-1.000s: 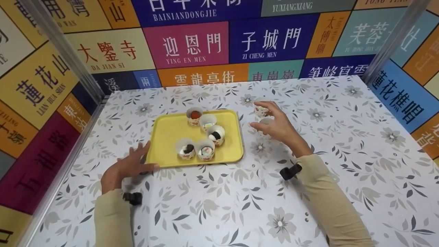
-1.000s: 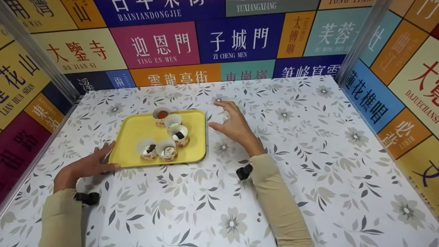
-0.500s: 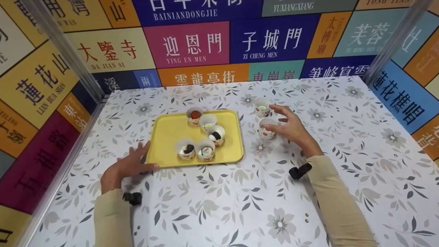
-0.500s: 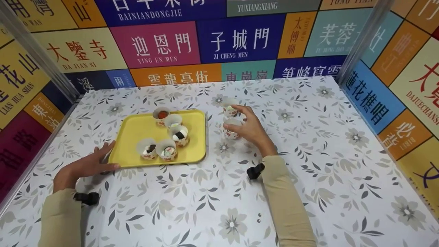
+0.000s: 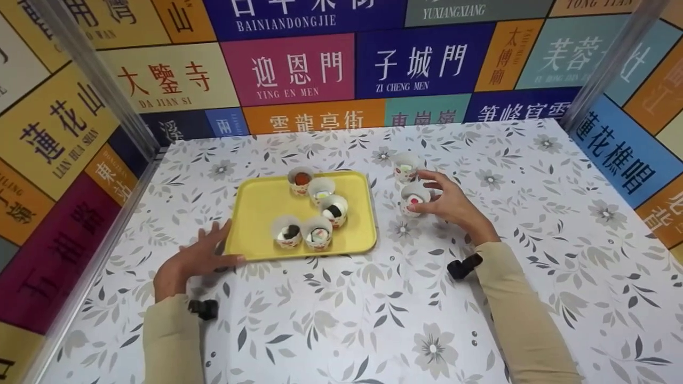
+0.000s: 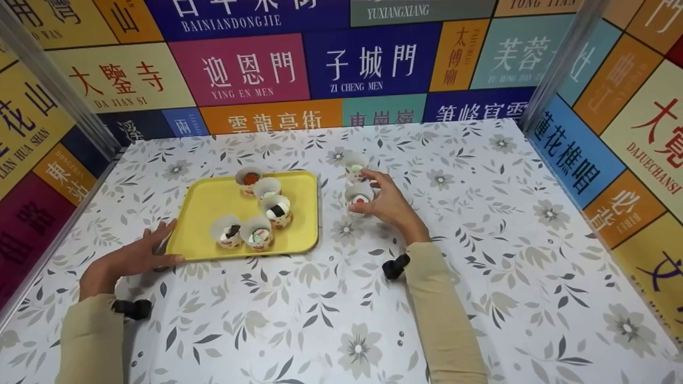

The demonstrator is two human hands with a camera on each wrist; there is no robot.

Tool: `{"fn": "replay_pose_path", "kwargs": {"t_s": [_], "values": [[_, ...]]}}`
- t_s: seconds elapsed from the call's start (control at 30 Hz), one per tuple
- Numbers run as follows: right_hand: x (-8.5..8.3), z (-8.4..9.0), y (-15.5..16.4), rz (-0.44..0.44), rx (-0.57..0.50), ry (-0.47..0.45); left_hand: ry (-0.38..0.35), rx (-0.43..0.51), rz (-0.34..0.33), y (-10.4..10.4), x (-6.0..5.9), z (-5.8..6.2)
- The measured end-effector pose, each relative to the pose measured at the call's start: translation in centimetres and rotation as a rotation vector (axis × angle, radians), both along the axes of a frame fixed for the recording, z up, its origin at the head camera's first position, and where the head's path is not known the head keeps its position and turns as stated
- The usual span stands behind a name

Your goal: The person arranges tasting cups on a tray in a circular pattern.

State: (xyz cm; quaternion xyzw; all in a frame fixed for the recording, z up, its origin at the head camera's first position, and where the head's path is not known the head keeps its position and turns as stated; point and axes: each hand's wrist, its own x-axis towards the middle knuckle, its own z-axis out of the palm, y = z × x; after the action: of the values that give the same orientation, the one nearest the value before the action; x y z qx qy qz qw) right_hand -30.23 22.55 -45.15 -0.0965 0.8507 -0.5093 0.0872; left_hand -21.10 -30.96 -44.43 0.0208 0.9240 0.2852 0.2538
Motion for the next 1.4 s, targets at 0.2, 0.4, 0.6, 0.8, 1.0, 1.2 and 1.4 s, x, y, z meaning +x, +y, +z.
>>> {"fn": "replay_pose_path", "kwargs": {"t_s": [0.2,0.4,0.6,0.8,1.0,1.2,1.4], "values": [[-0.3,-0.6,-0.4,0.006,0.079,-0.054,-0.004,-0.016,-0.002,-0.2,0.1,0.0],[-0.3,-0.8,-0.5,0.001,0.132,-0.079,-0.02,-0.015,0.015,-0.1,0.1,0.1],[-0.5,-0.9,-0.8,0.005,0.176,-0.086,-0.01,-0.019,0.008,-0.1,0.2,0.0],[-0.5,-0.8,-1.1,0.005,0.186,-0.07,0.009,-0.023,-0.004,-0.1,0.3,0.1],[-0.3,-0.4,-1.7,-0.024,0.199,-0.057,-0.002,-0.024,0.009,0.0,0.3,0.0],[0.3,0.8,-3.1,-0.044,0.144,-0.067,-0.006,-0.006,0.026,0.2,0.1,0.0],[0.6,1.9,-4.7,-0.042,0.151,-0.031,-0.018,-0.005,0.037,0.1,0.0,0.1]]}}
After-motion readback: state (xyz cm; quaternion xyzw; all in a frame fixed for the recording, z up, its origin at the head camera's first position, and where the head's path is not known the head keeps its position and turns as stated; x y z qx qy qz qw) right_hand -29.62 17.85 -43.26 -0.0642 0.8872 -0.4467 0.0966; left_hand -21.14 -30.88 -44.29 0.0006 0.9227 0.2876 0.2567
